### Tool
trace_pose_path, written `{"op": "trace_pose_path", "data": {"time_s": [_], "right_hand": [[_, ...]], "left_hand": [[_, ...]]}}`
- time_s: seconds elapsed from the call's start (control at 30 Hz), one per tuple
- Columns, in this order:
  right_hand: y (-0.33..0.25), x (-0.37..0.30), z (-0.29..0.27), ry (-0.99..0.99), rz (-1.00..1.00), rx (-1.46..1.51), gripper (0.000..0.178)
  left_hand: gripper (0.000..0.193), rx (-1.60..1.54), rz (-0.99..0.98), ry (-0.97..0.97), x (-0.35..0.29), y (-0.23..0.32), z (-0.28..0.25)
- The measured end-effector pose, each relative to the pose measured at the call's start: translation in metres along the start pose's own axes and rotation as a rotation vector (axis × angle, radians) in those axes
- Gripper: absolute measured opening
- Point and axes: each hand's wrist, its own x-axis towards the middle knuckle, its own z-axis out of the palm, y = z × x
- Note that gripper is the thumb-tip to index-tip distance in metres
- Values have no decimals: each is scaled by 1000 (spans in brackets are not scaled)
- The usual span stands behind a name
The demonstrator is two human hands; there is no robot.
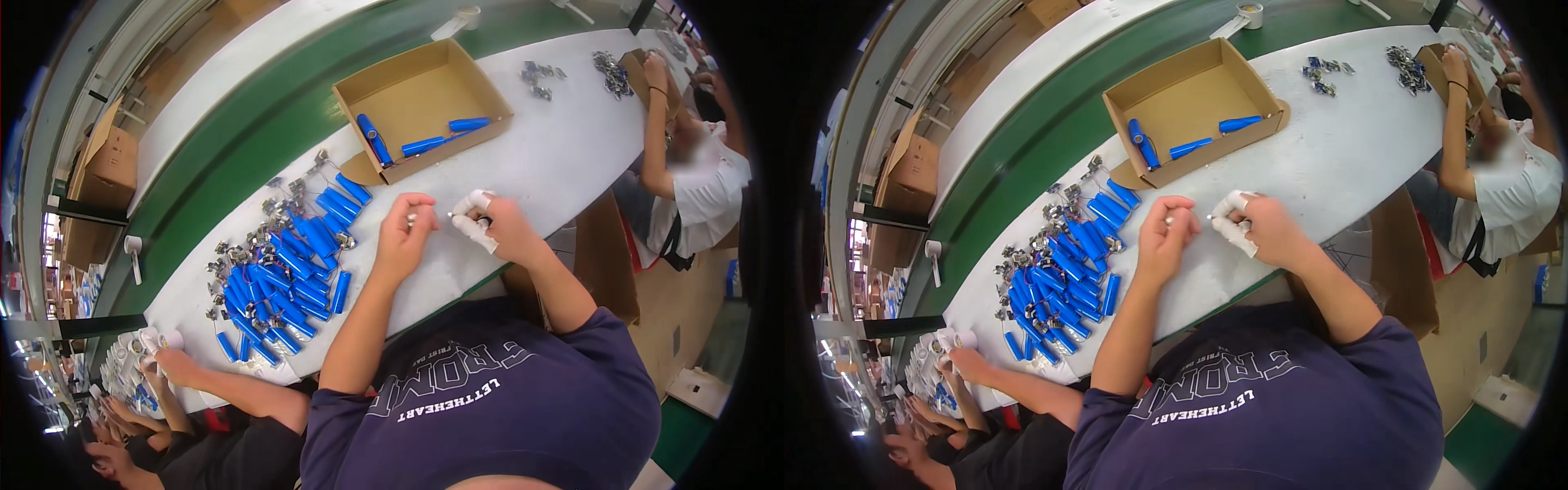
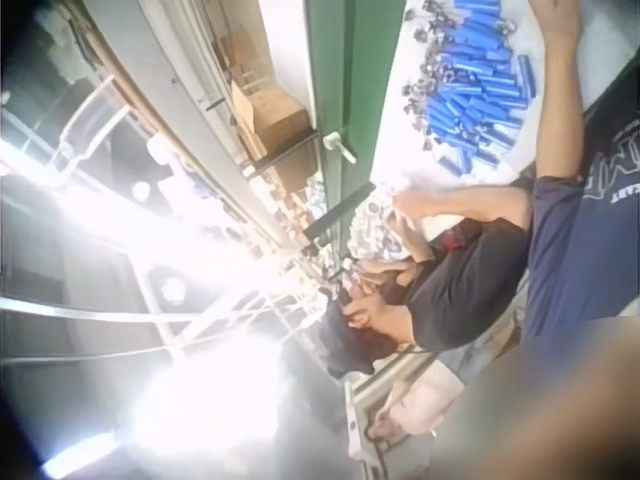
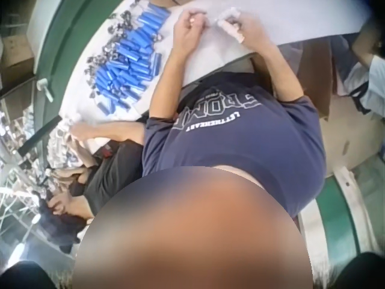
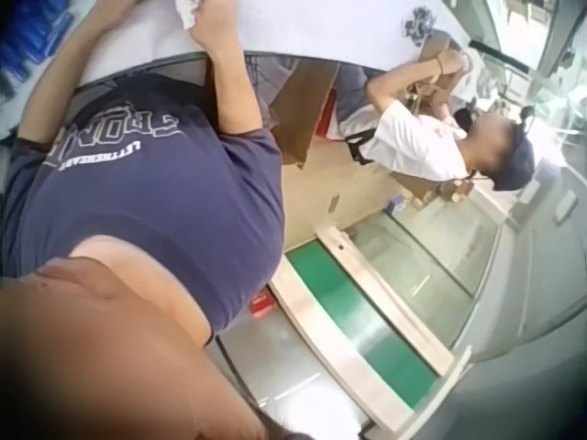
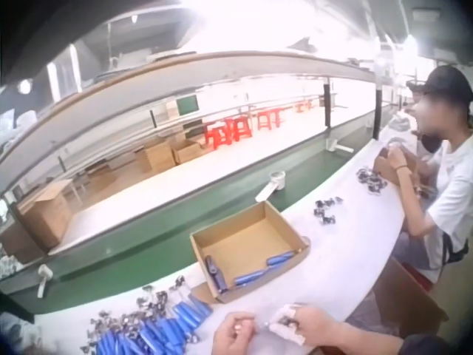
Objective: Assemble metal components onto blue plastic handles at a factory workstation and transport cardboard boxes.
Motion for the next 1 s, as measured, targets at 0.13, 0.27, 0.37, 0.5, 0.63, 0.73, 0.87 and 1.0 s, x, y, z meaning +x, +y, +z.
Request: {"op": "trace_pose_path", "data": {"time_s": [0.13,0.27,0.37,0.5,0.63,0.73,0.87,1.0], "right_hand": [[3,7,6,89,7,66,7],[9,19,15,156,-170,-118,7],[13,24,18,121,-157,-123,6],[4,40,11,-87,14,154,4],[7,50,13,-251,228,571,5],[17,47,28,-151,203,590,4],[18,47,29,-63,132,470,3],[17,47,32,-35,88,418,3]], "left_hand": [[14,-96,35,7,2,-5,-12],[19,-288,92,-69,2,-6,-9],[19,-216,69,-50,4,-4,-7],[17,-205,53,22,6,-3,-13],[27,-430,-43,103,8,-6,-9],[33,-417,-3,89,8,-4,-11],[35,-144,31,184,7,4,-6],[34,-209,2,207,8,7,-3]]}}
